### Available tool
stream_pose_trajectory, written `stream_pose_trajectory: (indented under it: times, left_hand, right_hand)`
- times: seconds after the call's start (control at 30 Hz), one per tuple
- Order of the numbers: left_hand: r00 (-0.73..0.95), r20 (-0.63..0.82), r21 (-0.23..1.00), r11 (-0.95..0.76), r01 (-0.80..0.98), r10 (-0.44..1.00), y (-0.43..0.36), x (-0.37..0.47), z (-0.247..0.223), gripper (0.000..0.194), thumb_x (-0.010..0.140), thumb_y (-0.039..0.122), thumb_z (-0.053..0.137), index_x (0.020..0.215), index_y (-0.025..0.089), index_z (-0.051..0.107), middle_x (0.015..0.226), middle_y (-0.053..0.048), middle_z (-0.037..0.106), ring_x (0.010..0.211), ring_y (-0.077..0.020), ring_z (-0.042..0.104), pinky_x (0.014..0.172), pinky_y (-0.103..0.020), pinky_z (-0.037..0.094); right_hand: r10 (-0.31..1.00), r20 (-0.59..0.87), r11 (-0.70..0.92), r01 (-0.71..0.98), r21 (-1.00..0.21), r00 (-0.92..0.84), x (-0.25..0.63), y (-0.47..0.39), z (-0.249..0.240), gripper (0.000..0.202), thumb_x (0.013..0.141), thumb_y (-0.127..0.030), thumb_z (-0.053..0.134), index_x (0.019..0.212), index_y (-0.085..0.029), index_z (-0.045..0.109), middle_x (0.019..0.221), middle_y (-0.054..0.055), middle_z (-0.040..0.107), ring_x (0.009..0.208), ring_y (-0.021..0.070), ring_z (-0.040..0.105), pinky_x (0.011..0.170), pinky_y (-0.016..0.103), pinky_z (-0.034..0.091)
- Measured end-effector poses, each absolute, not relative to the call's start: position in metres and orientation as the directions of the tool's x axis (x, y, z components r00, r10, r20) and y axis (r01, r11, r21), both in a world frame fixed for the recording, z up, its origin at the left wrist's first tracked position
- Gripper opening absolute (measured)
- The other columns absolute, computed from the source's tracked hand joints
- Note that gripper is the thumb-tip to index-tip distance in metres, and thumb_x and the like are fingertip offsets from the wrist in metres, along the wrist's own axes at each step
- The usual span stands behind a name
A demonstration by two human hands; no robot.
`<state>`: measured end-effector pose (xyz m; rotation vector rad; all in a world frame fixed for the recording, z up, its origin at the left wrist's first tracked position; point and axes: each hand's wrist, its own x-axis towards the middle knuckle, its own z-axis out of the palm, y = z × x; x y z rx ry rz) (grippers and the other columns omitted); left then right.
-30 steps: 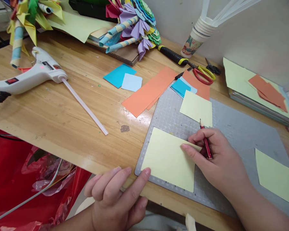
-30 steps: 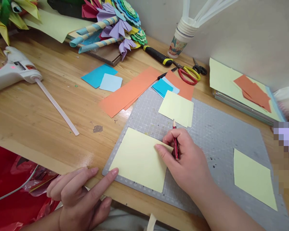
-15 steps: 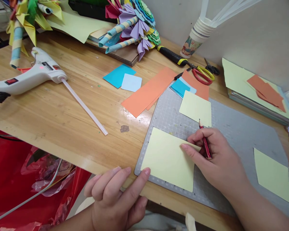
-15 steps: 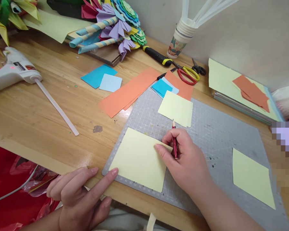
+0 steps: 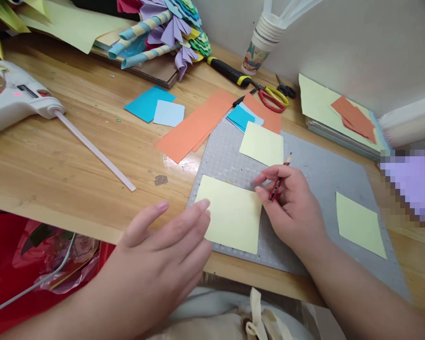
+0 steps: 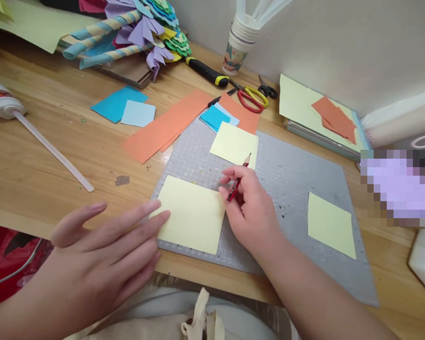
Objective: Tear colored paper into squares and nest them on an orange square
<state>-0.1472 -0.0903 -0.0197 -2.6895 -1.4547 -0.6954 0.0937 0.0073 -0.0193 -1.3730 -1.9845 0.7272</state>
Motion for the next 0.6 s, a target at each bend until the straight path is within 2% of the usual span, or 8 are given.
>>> stream_pose_trajectory:
  times: [0.07, 0.13, 0.23, 0.33, 0.43, 0.53, 0.6]
  left_hand:
    - [0.517, 0.363, 0.195, -0.605, 0.772, 0.775, -0.080, -0.146, -0.011, 0.017, 0.094, 0.025, 0.047, 0.082, 0.022, 0.059, 0.114, 0.002, 0.068, 0.128, -0.0145, 0.045, 0.114, -0.036, 0.017]
    - [0.510, 0.351, 0.229, -0.601, 0.766, 0.785, -0.069, -0.141, -0.005, 0.023, 0.095, 0.025, 0.045, 0.076, 0.023, 0.057, 0.094, 0.003, 0.069, 0.119, -0.0160, 0.051, 0.109, -0.036, 0.025]
    - [0.461, 0.307, 0.274, -0.541, 0.795, 0.833, -0.057, -0.129, 0.000, 0.032, 0.095, 0.031, 0.047, 0.065, 0.021, 0.053, 0.077, 0.003, 0.062, 0.103, -0.0194, 0.056, 0.098, -0.040, 0.033]
    - [0.440, 0.251, 0.251, -0.497, 0.830, 0.862, -0.050, -0.119, -0.001, 0.036, 0.092, 0.039, 0.050, 0.062, 0.019, 0.051, 0.076, 0.000, 0.058, 0.099, -0.0237, 0.054, 0.091, -0.044, 0.036]
    - [0.471, 0.208, 0.267, -0.513, 0.816, 0.857, -0.046, -0.113, -0.003, 0.027, 0.091, 0.034, 0.052, 0.068, 0.019, 0.055, 0.079, 0.000, 0.057, 0.097, -0.0241, 0.052, 0.089, -0.045, 0.034]
    - [0.567, 0.220, 0.340, -0.607, 0.718, 0.794, -0.042, -0.112, -0.006, 0.014, 0.091, 0.022, 0.050, 0.083, 0.024, 0.061, 0.086, 0.002, 0.058, 0.095, -0.0204, 0.051, 0.089, -0.043, 0.029]
    - [0.621, 0.223, 0.400, -0.652, 0.644, 0.751, -0.039, -0.113, -0.008, 0.021, 0.091, 0.017, 0.048, 0.089, 0.029, 0.064, 0.090, 0.004, 0.058, 0.096, -0.0186, 0.050, 0.089, -0.041, 0.027]
  right_hand:
    - [0.923, 0.300, 0.381, 0.481, -0.790, -0.239, 0.095, 0.004, -0.014, 0.024, 0.092, -0.020, 0.051, 0.115, -0.026, 0.052, 0.098, 0.003, 0.062, 0.066, 0.0124, 0.053, 0.062, 0.030, 0.045]
    - [0.919, 0.357, 0.395, 0.368, -0.842, -0.170, 0.097, -0.004, -0.004, 0.020, 0.096, -0.024, 0.047, 0.114, -0.025, 0.057, 0.092, 0.004, 0.064, 0.067, 0.0134, 0.054, 0.061, 0.030, 0.044]
    - [0.968, 0.220, 0.242, 0.220, -0.945, -0.123, 0.097, -0.022, 0.010, 0.024, 0.097, -0.032, 0.047, 0.113, -0.025, 0.063, 0.085, 0.004, 0.066, 0.063, 0.0131, 0.053, 0.052, 0.027, 0.041]
    - [0.984, -0.006, 0.016, 0.123, -0.992, -0.176, 0.096, -0.043, 0.013, 0.026, 0.097, -0.036, 0.047, 0.109, -0.026, 0.067, 0.084, 0.005, 0.066, 0.062, 0.0128, 0.055, 0.046, 0.024, 0.041]
    - [0.968, -0.108, -0.076, 0.144, -0.987, -0.226, 0.096, -0.060, 0.005, 0.027, 0.099, -0.035, 0.043, 0.107, -0.028, 0.068, 0.080, 0.004, 0.065, 0.062, 0.0120, 0.055, 0.049, 0.023, 0.044]
    - [0.961, -0.043, 0.036, 0.277, -0.960, -0.273, 0.098, -0.069, -0.003, 0.024, 0.098, -0.028, 0.045, 0.107, -0.029, 0.067, 0.083, 0.002, 0.063, 0.066, 0.0111, 0.055, 0.056, 0.024, 0.045]
    - [0.953, 0.011, 0.124, 0.354, -0.927, -0.304, 0.097, -0.070, -0.005, 0.020, 0.097, -0.021, 0.045, 0.101, -0.027, 0.064, 0.082, 0.001, 0.061, 0.069, 0.0112, 0.055, 0.060, 0.024, 0.045]
